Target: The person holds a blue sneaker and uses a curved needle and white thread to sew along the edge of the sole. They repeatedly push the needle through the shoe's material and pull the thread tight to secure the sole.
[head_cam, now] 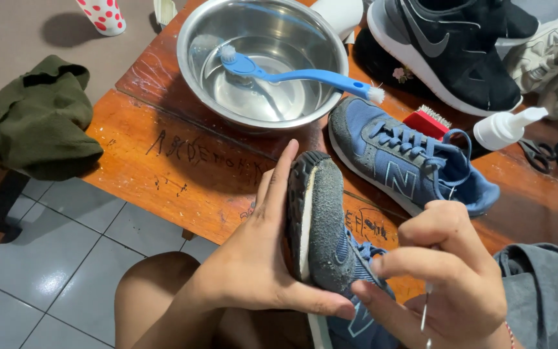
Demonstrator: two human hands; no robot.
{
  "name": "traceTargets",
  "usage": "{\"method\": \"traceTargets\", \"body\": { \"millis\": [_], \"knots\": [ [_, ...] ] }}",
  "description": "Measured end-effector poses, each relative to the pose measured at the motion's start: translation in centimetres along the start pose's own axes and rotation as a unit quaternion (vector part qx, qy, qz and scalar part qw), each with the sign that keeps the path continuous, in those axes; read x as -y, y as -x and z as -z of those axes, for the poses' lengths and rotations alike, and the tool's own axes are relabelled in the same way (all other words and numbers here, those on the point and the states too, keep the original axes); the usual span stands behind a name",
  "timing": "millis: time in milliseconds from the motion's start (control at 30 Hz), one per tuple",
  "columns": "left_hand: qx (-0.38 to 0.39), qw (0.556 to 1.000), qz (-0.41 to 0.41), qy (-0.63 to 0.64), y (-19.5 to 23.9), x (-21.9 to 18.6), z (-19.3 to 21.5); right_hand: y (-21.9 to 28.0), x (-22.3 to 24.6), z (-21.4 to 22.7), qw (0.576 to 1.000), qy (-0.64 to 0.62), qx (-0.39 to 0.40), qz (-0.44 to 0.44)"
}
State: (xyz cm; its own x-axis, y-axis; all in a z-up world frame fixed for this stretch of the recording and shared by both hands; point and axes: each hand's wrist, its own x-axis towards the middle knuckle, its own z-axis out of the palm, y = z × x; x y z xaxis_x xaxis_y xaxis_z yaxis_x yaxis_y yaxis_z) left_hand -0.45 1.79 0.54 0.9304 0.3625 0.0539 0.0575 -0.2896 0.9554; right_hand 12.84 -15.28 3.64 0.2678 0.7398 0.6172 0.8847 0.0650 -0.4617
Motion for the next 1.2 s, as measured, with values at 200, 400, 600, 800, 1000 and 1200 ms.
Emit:
{"method": "traceTargets", "body": {
  "millis": [200, 400, 600, 800, 1000, 1200],
  "knots": [
    [-0.013, 1.0, -0.004, 0.02, -0.1, 0.1, -0.4, -2.2, 1.9, -0.3, 0.988, 0.092, 0.041, 0.118],
    [-0.011, 0.999, -0.037, 0.009, -0.1, 0.7, -0.1, 0.4, 0.2, 1.9, 0.986, 0.159, 0.054, 0.021],
    [-0.008, 0.998, -0.025, 0.05, 0.3, -0.3, 1.7, -3.0, 2.4, 0.7, 0.973, 0.178, 0.091, 0.113],
    [0.025, 0.999, 0.019, 0.007, 1.8, -0.4, 4.7, -5.6, 3.5, 0.3, 0.972, 0.139, 0.164, 0.095],
    [0.066, 0.998, -0.008, -0.01, 1.5, 1.0, 5.0, -7.5, 3.9, 0.2, 0.969, 0.162, 0.175, 0.067],
    [0.085, 0.995, 0.056, -0.02, 0.2, 1.8, 5.0, -6.9, 0.3, -0.1, 0.967, 0.213, 0.121, 0.073]
  ]
}}
